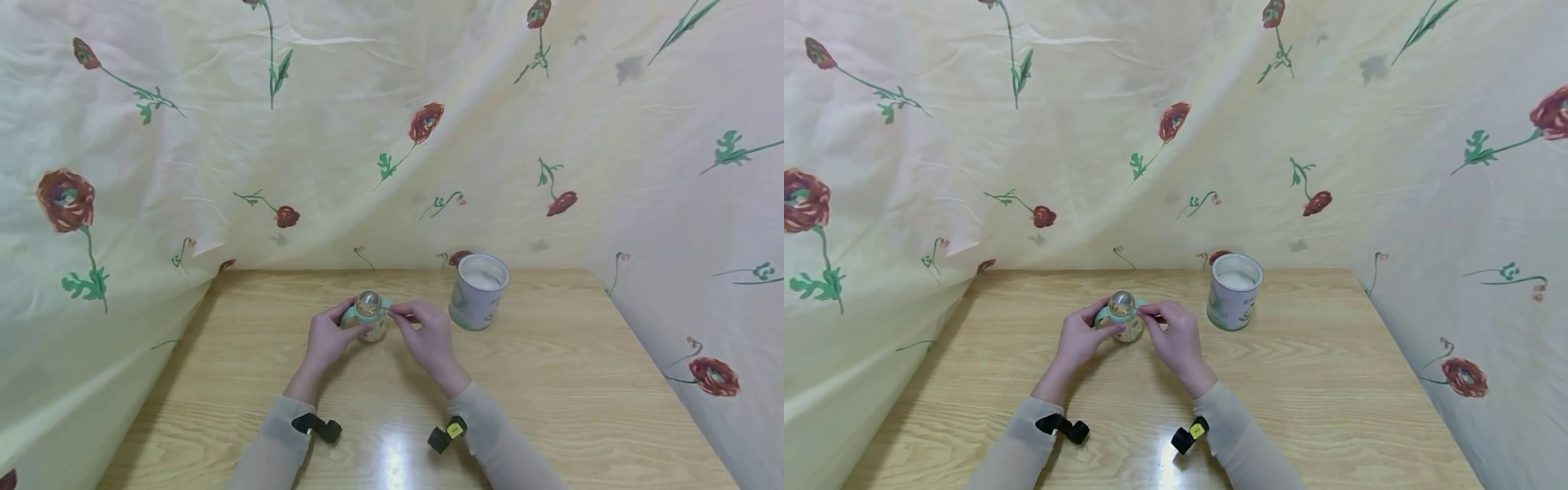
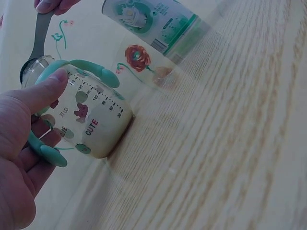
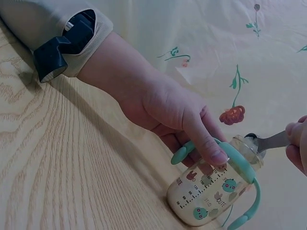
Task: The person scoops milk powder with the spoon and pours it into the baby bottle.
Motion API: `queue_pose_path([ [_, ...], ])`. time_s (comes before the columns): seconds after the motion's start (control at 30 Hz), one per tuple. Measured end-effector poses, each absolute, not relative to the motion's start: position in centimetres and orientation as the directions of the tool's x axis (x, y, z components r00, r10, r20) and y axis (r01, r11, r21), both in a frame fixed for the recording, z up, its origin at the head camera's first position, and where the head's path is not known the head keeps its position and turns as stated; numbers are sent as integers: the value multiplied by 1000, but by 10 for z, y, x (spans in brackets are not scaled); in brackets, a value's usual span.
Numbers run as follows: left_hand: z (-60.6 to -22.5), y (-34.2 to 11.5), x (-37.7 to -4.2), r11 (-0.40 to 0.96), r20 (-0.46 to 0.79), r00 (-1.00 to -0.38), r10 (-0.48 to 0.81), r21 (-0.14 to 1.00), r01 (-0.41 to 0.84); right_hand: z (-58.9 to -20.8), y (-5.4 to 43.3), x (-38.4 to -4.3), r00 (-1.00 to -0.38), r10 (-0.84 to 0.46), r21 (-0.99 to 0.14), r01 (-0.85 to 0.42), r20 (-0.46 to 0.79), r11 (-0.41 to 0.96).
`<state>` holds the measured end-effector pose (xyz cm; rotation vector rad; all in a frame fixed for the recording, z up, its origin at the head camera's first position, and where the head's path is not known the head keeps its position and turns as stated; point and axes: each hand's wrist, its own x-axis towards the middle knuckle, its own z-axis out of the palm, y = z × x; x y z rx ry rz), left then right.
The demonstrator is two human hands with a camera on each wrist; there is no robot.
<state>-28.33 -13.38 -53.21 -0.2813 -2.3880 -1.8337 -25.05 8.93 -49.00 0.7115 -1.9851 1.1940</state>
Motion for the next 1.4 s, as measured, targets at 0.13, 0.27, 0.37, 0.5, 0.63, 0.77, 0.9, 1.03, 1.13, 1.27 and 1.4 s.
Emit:
queue_pose_path([
  [0.13,-531,-133,-283,260,208,-975,72,940,220,-489,90,-250,-610,-95,-522,-739,787,426],
  [0.27,-530,-133,-283,274,222,-972,72,933,234,-488,90,-250,-611,-95,-522,-738,786,428],
  [0.37,-530,-132,-282,279,222,-972,75,931,234,-488,90,-250,-610,-96,-520,-738,786,430],
  [0.5,-530,-131,-282,279,196,-977,82,937,211,-489,89,-249,-618,-95,-524,-729,780,440],
  [0.63,-530,-129,-281,274,184,-980,82,941,200,-489,89,-248,-619,-95,-522,-727,780,446],
  [0.77,-530,-129,-281,280,201,-976,79,936,215,-487,89,-247,-605,-99,-506,-734,790,454],
  [0.9,-530,-130,-281,284,210,-974,87,932,226,-486,90,-247,-584,-112,-474,-743,804,473],
  [1.03,-530,-130,-280,279,209,-974,85,934,225,-488,90,-248,-570,-113,-460,-751,814,473],
  [1.13,-529,-130,-280,282,208,-975,79,934,222,-489,91,-248,-570,-109,-463,-751,814,472],
  [1.27,-528,-130,-280,282,202,-977,75,935,215,-489,92,-249,-563,-112,-453,-753,819,478],
  [1.4,-527,-130,-280,270,203,-976,76,938,216,-489,92,-250,-549,-116,-436,-760,828,483],
])
